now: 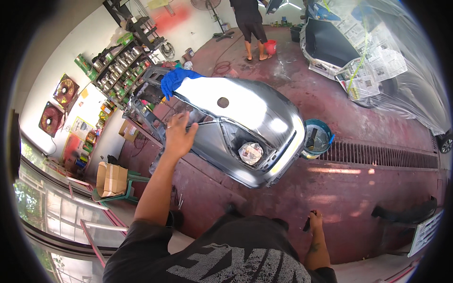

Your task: The person uses a small sanding block to rub the surface of a silver car bumper, then wipes the area with a blue cloth. They repeat this sanding and wiping process across different sections of the bumper's surface.

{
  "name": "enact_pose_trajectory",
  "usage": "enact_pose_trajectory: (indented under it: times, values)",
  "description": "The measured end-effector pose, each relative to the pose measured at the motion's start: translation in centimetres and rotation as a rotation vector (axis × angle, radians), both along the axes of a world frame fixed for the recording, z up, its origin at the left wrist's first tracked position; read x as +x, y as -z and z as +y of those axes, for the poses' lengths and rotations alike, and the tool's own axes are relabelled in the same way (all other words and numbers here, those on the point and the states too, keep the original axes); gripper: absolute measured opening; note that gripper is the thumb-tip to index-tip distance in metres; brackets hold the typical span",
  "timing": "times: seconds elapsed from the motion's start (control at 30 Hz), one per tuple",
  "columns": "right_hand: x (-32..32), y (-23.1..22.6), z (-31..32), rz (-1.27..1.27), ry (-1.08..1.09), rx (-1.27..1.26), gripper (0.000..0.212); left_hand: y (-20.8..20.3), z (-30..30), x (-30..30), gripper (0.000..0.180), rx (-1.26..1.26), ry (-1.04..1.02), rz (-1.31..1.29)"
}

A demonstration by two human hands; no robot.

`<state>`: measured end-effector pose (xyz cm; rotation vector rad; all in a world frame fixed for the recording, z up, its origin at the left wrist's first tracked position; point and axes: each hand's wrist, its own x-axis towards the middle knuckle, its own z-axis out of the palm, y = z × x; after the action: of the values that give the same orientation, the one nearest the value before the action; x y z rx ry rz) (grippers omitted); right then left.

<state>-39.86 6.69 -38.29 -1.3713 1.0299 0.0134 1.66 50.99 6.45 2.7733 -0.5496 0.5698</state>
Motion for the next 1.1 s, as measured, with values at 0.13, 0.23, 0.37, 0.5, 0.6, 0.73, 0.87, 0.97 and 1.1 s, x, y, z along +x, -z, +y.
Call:
enact_pose_trajectory:
  times: [0.13,0.23,0.37,0.5,0.6,0.73,0.87,0.97,1.1]
  values:
    - [-3.0,0.4,2.2,0.015,0.091,-0.063,0.023,4.2,-5.4,5.0,0.092,0.028,-0.262,0.277]
    - [-6.7,-2.7,6.4,0.198,0.165,-0.071,0.024,4.7,-7.3,4.8,0.103,0.022,-0.161,0.285]
    - [-10.9,-0.7,11.2,0.391,0.272,-0.061,0.027,4.9,-6.7,3.8,0.109,0.022,-0.043,0.267]
    - [-8.1,-2.5,16.5,0.389,0.298,-0.083,0.041,2.2,-3.1,2.4,0.090,-0.040,0.259,0.317]
    - [-4.1,-4.7,20.5,0.317,0.410,-0.341,0.062,-2.5,2.5,5.7,0.074,-0.162,0.430,0.163]
    - [-0.2,-7.1,20.9,0.266,0.393,-0.662,0.076,-10.4,7.9,20.3,0.084,-0.267,0.404,-0.119]
    - [7.3,-14.9,20.8,0.033,0.367,-0.677,0.067,-10.4,7.3,30.3,0.086,-0.124,0.562,-0.098]
    - [11.6,-20.0,20.7,-0.123,0.361,-0.717,0.053,-10.7,5.6,32.7,0.080,0.012,0.682,0.319]
    - [15.3,-25.7,21.0,-0.312,0.424,-0.730,0.049,-8.7,4.4,33.1,0.053,-0.024,0.694,0.245]
